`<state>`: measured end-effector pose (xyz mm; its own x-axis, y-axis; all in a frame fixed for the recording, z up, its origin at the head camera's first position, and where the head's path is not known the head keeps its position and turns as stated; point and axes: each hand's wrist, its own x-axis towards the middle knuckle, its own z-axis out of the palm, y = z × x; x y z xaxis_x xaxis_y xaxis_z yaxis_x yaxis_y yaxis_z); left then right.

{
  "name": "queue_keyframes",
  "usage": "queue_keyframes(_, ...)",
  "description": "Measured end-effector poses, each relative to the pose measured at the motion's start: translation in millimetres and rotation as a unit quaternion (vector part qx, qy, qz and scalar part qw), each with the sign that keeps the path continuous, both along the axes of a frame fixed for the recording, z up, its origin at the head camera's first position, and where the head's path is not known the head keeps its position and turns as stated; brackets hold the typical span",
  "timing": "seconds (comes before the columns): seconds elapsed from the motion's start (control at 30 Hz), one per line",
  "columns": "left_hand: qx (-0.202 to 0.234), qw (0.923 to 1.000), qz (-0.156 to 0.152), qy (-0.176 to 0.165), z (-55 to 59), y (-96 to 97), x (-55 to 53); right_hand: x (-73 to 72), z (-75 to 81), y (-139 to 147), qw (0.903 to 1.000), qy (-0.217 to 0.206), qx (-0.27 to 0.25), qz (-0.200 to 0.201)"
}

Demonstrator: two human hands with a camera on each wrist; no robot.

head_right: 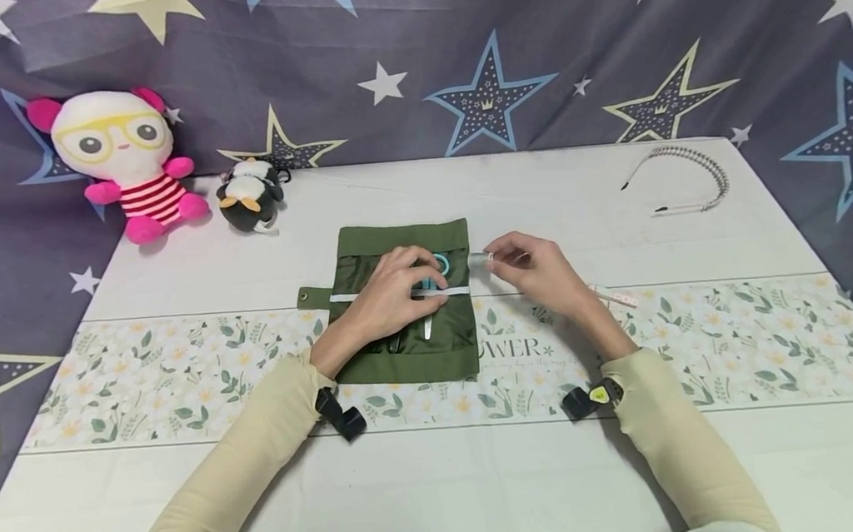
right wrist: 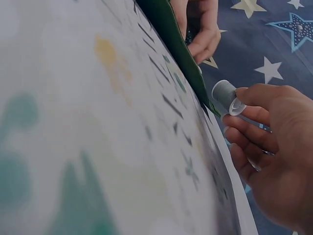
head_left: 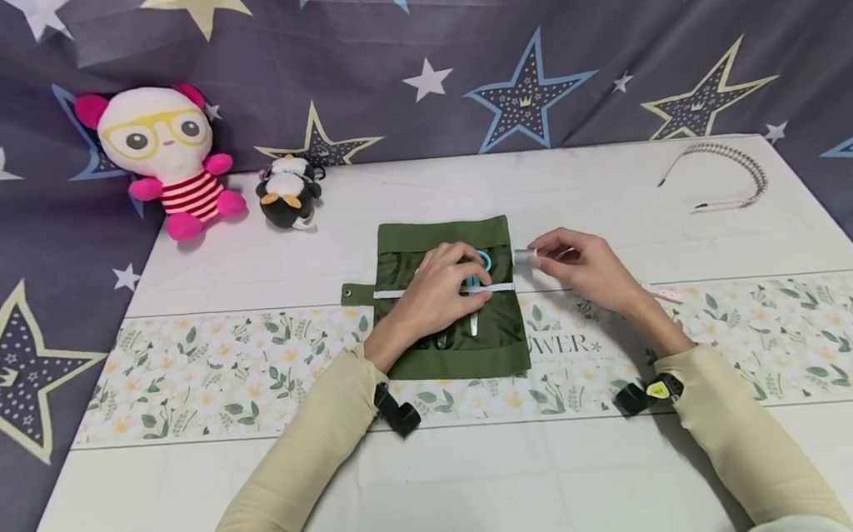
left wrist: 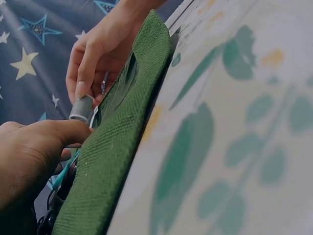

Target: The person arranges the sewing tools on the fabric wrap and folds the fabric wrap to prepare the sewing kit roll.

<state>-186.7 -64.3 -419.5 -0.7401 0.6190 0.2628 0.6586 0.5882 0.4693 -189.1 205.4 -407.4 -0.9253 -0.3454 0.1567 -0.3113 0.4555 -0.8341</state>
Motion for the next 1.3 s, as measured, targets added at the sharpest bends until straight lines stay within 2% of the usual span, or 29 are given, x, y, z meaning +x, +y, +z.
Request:
queue_keyframes(0.33,0.005,1.0000,-0.002,0.006,-1.6,0.9,-1.1,-3.0,0.0,-15.1,0.9996,-0.009,-0.009,0.023)
queue_keyframes(0.57,0.015,0.9998,-0.001,0.010,-1.6,0.1,-0.4,-4.5,-0.4,-21.3,0.9986,0.014,0.000,0.050)
queue_keyframes(0.77,0.020,0.9998,0.004,0.006,-1.4,-0.1,-0.3,-6.7,-1.0,-23.9,0.9975,0.034,0.023,0.057)
queue_keyframes(1.3,0.023,0.9996,0.012,-0.011,-0.4,0.5,0.0,-11.4,0.4,-26.9,0.9927,0.038,0.042,0.107)
